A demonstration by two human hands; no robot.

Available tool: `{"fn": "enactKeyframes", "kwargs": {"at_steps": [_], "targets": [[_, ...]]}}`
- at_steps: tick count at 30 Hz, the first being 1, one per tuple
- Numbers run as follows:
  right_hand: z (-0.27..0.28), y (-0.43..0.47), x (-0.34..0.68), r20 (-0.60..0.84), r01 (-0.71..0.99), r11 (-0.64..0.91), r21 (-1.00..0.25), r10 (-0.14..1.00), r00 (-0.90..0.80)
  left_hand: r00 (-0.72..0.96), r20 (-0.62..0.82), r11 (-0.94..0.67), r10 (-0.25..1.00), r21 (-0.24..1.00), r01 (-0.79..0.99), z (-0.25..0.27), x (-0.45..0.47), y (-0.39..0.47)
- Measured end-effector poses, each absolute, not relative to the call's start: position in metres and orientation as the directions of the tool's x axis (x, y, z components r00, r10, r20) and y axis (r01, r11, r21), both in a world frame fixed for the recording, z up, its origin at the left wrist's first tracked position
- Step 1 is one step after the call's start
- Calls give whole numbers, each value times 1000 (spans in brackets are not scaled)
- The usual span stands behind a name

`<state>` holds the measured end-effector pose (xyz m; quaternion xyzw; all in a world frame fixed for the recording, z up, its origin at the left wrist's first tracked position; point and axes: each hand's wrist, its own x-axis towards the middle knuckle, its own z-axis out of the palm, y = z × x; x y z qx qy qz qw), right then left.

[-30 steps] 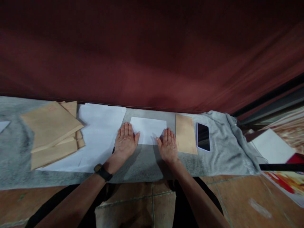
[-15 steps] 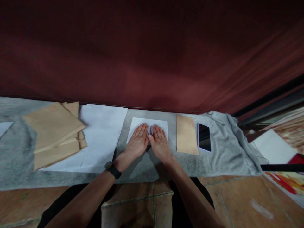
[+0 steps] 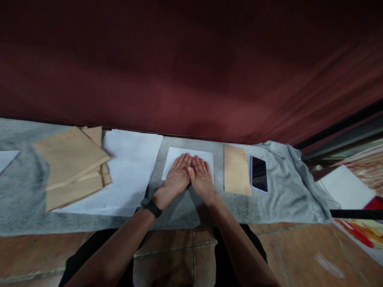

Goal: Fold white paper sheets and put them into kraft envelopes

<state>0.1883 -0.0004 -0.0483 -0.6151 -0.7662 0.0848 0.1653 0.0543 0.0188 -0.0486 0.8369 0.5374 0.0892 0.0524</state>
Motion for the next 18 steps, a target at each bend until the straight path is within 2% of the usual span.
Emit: {"fn": "enactKeyframes", "kwargs": {"at_steps": [18], "targets": [[-57,-1,195,232,959,150,-241,968,-93,252,149,-277,956,184,943,-52,47,23]]}}
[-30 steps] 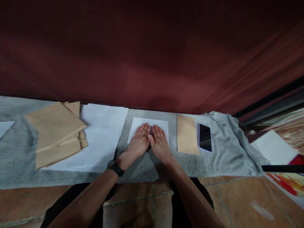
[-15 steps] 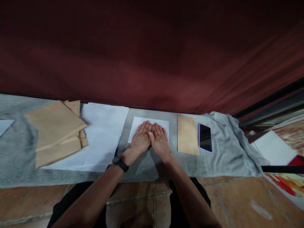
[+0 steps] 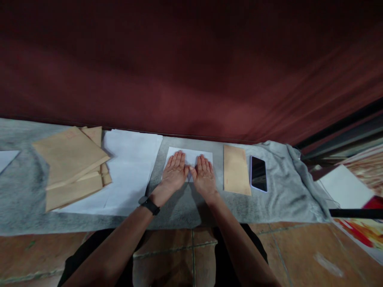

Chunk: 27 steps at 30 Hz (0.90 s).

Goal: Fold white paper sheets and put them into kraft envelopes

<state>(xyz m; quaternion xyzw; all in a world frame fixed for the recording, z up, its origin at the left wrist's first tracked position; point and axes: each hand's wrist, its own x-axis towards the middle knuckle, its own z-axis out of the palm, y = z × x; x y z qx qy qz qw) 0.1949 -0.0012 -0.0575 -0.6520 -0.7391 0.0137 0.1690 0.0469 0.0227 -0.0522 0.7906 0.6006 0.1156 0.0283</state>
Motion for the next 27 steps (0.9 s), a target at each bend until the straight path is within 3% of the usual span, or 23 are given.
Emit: {"fn": "enactKeyframes", "kwargs": {"at_steps": [8,27], "targets": [[-70,-3,202,311,974,113,-197,949,-47,169,162,-198,972,185,963,-56,39,24],[-65,-8,220,294,991,-31,-134,953,70,15,146,-38,989,158,987,-49,29,22]]}}
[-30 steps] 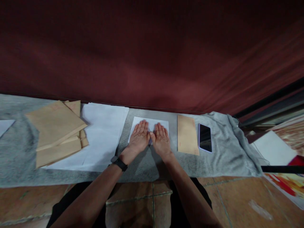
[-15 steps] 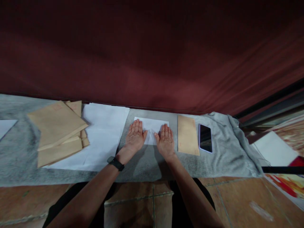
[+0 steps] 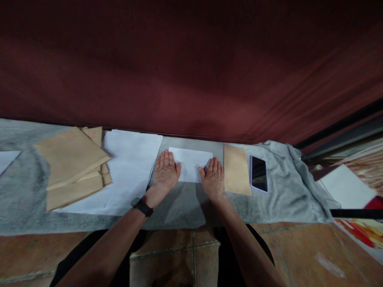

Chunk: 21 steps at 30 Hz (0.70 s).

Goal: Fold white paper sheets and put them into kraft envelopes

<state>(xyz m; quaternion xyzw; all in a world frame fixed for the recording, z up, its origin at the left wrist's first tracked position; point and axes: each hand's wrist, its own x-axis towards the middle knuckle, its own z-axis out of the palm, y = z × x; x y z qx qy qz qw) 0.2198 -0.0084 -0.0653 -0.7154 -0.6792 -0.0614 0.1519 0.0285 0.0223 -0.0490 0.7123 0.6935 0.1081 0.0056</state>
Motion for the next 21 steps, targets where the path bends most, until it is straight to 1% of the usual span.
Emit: {"fn": "enactKeyframes", "kwargs": {"at_steps": [4,6,9,12,14,16,21], "targets": [[-59,-8,220,267,986,-71,-148,957,109,-16,139,-5,990,145,989,-42,30,22],[-55,-6,219,251,985,-66,-158,962,105,-8,152,-16,988,154,988,-40,31,23],[-48,-1,215,201,977,2,-214,979,42,111,169,-142,979,182,973,-39,37,25],[-42,5,208,124,943,82,-322,991,-44,259,157,-289,953,212,934,-41,46,27],[-40,9,203,94,918,121,-377,991,-92,299,137,-323,944,220,920,-44,52,29],[-39,13,199,82,904,151,-399,988,-129,316,117,-334,942,218,917,-46,57,31],[-42,21,194,74,908,174,-382,985,-158,355,89,-366,931,189,911,-48,63,37]]}}
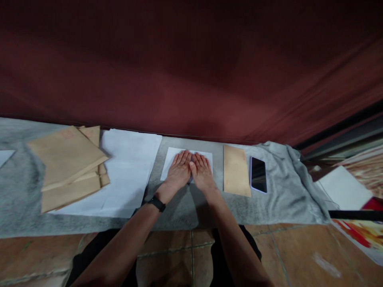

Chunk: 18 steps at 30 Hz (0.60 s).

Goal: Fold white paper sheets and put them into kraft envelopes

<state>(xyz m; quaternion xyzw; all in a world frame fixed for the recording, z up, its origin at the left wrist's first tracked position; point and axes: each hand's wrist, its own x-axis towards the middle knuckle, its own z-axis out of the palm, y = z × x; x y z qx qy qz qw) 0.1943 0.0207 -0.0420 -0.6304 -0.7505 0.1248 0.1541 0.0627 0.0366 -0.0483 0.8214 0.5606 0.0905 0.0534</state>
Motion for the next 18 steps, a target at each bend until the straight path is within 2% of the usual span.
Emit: {"fn": "enactKeyframes", "kwargs": {"at_steps": [9,18], "targets": [[-48,30,186,109,942,149,-302,987,-121,321,110,-336,941,180,924,-45,58,42],[-57,30,187,208,972,73,-225,978,-25,235,115,-252,965,169,953,-43,52,45]]}}
